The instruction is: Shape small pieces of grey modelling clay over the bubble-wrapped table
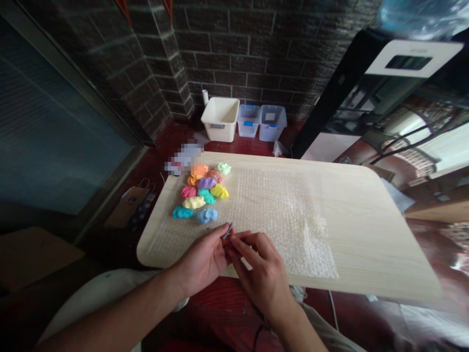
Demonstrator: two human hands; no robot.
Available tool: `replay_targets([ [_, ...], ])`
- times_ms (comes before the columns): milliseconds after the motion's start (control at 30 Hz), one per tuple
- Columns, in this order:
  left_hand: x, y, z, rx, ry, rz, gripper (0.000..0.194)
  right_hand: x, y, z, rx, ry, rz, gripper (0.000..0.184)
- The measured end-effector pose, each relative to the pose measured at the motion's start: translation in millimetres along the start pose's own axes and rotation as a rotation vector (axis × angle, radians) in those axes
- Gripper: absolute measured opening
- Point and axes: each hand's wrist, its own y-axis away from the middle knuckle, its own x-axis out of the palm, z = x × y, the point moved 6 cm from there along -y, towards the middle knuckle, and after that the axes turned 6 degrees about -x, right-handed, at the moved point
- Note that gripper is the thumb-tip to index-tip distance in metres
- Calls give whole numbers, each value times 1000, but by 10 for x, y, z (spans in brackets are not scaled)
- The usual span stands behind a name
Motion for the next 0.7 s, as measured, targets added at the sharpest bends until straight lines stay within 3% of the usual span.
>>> replay_targets([
  [233, -62, -25, 28, 14, -25, 17, 21, 54, 3, -17, 7, -56, 59, 24],
  [367, -34, 7, -59, 178, -182, 85, 22, -51, 17, -154, 203, -127, -13, 9],
  [533, 31, 53, -166, 392, -522, 91, 28, -146, 62, -408, 504, -467, -163, 10],
  [700, 29, 53, -205, 494, -735, 77, 25, -121, 77, -511, 606, -652, -211, 14],
])
